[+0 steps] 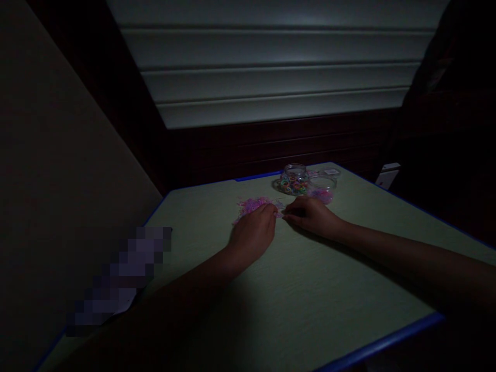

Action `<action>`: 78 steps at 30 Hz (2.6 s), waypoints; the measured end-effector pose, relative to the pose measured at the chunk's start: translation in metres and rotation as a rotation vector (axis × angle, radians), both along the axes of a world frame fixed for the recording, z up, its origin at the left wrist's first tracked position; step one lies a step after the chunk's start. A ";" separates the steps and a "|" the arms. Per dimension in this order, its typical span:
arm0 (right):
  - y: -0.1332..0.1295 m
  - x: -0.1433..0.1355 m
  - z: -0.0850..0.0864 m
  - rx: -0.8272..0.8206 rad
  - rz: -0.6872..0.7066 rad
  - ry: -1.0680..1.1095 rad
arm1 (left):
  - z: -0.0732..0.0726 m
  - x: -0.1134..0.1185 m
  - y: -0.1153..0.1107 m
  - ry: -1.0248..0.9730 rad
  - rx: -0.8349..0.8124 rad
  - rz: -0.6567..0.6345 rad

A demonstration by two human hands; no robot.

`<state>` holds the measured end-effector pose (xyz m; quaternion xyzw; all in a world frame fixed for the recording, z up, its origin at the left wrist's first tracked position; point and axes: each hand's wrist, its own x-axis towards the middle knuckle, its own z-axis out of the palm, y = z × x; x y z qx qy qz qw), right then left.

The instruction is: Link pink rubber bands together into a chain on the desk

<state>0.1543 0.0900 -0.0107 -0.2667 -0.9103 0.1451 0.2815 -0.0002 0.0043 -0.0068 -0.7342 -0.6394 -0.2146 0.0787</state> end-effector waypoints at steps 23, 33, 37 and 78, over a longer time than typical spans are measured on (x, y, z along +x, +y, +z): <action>-0.003 -0.004 0.003 0.109 0.013 -0.047 | 0.002 0.001 -0.001 -0.011 -0.006 0.003; 0.001 -0.006 0.000 0.110 0.040 -0.027 | 0.002 0.000 0.001 -0.011 0.001 -0.007; 0.002 -0.006 -0.001 0.100 0.006 -0.026 | 0.002 0.000 0.000 -0.009 -0.001 0.001; -0.007 0.003 0.002 0.035 0.079 0.157 | 0.001 0.001 0.000 -0.051 0.066 -0.066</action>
